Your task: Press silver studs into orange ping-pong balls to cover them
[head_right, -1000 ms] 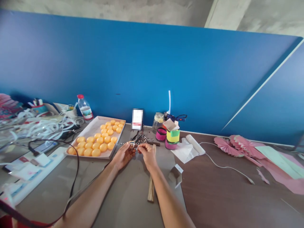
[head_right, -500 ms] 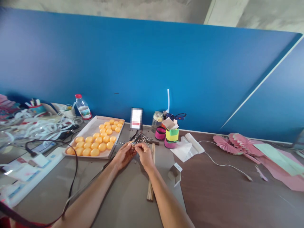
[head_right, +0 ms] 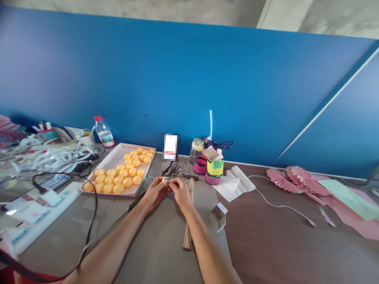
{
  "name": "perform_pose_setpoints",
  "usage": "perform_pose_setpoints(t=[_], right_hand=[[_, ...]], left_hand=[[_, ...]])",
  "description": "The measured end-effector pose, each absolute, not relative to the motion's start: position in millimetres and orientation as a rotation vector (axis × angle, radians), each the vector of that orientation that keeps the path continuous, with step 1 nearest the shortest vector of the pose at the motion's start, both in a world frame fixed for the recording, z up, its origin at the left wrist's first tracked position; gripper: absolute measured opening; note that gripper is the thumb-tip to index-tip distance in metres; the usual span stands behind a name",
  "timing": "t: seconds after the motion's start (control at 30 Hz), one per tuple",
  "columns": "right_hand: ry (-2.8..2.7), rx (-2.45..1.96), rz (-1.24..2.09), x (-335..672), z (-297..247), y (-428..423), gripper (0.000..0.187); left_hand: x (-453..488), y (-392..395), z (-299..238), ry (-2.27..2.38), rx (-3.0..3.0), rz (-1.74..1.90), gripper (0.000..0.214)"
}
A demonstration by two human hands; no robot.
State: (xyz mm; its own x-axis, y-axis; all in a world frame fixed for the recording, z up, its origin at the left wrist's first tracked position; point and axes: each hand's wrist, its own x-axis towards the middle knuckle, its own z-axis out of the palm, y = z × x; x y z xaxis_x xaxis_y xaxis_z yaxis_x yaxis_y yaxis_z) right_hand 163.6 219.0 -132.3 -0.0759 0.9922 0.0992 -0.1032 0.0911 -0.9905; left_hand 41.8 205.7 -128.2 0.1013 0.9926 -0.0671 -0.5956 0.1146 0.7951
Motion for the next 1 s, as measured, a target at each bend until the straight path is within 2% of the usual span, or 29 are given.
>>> perform_pose_setpoints(t=[0.43,0.67,0.77,0.87,0.93,1.0], right_hand=[[-1.379,-1.199,1.023,165.5,-126.9,213.5,0.014],[-1.235,-1.100,1.154,170.5,-140.8,226.8,0.019],[-1.369,-1.206,0.863,182.6,-142.5,232.3,0.020],[-1.702,-1.299,0.506,190.3,-138.3,229.2,0.029],[-1.944,-1.360,0.400,190.0,-133.1,223.1,0.031],[-2.136,-1.419,0.361,186.9,-127.7,216.2,0.026]], left_hand=[[46.7,205.6,-132.1,0.827,0.775,1.395,0.043],[43.4,203.8,-126.1,0.682,0.700,1.302,0.035],[38.4,204.4,-123.2,0.630,0.605,1.267,0.035],[34.6,206.7,-124.0,0.583,0.524,1.281,0.039],[33.2,208.6,-125.5,0.546,0.476,1.289,0.037],[32.5,210.4,-126.6,0.510,0.430,1.299,0.034]])
